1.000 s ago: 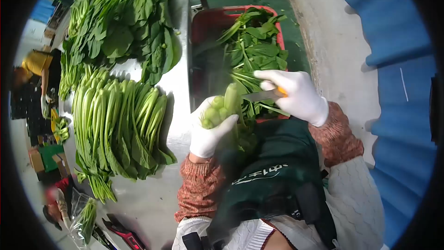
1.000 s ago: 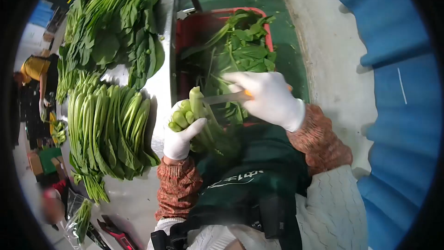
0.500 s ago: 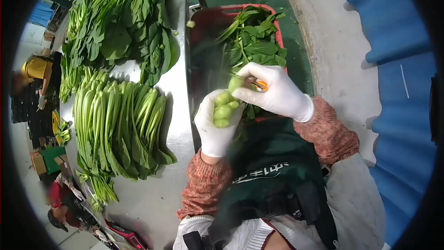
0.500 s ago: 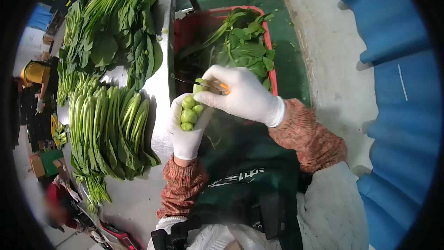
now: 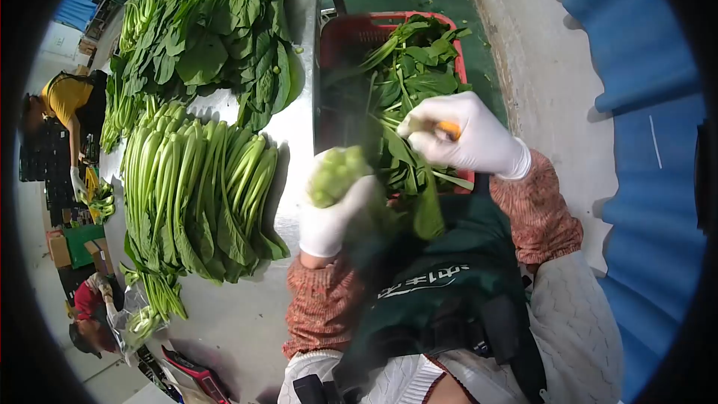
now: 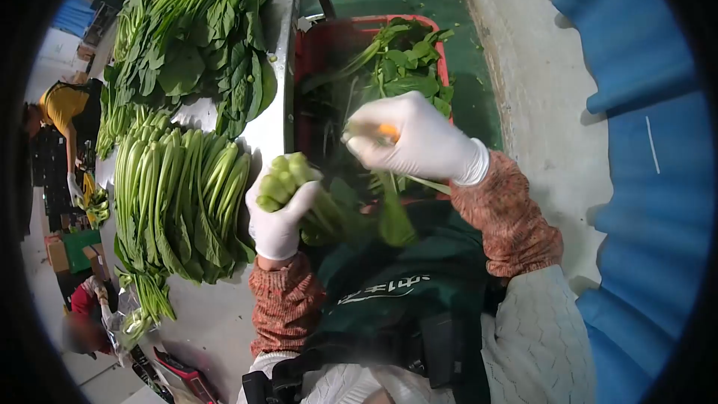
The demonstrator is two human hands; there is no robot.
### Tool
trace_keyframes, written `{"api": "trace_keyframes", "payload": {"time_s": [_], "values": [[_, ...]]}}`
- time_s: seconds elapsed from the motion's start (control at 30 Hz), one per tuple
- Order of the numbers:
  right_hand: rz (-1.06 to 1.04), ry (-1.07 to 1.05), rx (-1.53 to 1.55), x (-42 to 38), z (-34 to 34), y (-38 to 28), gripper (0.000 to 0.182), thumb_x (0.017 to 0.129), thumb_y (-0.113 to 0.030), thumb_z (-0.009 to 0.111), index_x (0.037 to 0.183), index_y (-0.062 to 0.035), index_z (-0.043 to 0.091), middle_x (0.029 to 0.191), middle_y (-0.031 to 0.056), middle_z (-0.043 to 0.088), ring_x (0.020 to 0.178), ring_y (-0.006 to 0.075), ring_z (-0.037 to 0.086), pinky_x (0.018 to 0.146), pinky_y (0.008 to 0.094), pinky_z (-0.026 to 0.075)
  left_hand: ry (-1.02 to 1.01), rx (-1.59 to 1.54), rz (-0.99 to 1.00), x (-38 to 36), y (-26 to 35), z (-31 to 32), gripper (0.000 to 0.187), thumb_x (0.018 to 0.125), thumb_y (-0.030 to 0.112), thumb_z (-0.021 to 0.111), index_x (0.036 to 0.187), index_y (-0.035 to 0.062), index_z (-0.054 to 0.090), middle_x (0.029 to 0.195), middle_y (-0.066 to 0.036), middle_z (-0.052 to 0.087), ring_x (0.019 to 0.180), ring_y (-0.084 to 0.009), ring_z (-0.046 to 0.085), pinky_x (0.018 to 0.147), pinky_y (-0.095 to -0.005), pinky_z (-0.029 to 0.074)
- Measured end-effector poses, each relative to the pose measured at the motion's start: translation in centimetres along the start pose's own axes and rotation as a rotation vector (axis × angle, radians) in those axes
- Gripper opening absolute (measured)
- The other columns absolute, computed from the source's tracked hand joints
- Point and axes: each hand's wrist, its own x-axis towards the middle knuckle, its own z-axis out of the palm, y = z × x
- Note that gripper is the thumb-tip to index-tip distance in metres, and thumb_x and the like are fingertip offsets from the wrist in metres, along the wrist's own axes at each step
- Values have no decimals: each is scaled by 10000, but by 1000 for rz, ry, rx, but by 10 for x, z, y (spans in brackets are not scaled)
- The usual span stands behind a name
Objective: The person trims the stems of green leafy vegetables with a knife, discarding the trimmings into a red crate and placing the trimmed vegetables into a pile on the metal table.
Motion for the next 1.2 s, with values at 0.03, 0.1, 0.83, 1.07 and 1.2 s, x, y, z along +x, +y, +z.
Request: {"api": "trace_keyframes", "payload": {"time_s": [0.03,0.1,0.83,1.07,1.2], "values": [[41,31,-30,3,-5,17,178,852,-160,684,883,14,661,733,88,653,666,130,607,628,292,486,16,-16,-9,0,-3,-14,426,769,17,762,1156,-9,586,984,-88,675,905,-159,632,838,-294,508],[189,44,-91,16,-14,84,209,857,-195,682,907,8,678,736,101,661,686,126,614,639,290,487,68,-163,-14,0,-12,-43,488,782,43,756,1218,-5,544,1020,-95,658,934,-182,628,845,-321,508],[1111,868,783,263,72,423,279,867,-218,692,1025,-1,616,706,88,618,530,192,579,452,325,462,104,-468,-235,47,-57,-70,543,717,45,765,1208,8,535,960,-168,630,869,-286,625,791,-398,520],[772,725,898,243,54,421,280,837,-237,731,940,-33,570,620,22,510,457,122,465,427,297,403,154,-366,-254,53,-62,-57,523,713,131,761,1164,6,527,841,-151,610,770,-266,592,737,-404,482],[510,380,604,189,30,315,202,883,-253,702,773,-93,647,671,-30,605,464,68,451,435,247,347,117,-326,-215,61,-52,-52,536,703,113,765,1165,-8,523,859,-169,618,782,-280,601,743,-410,497]]}}
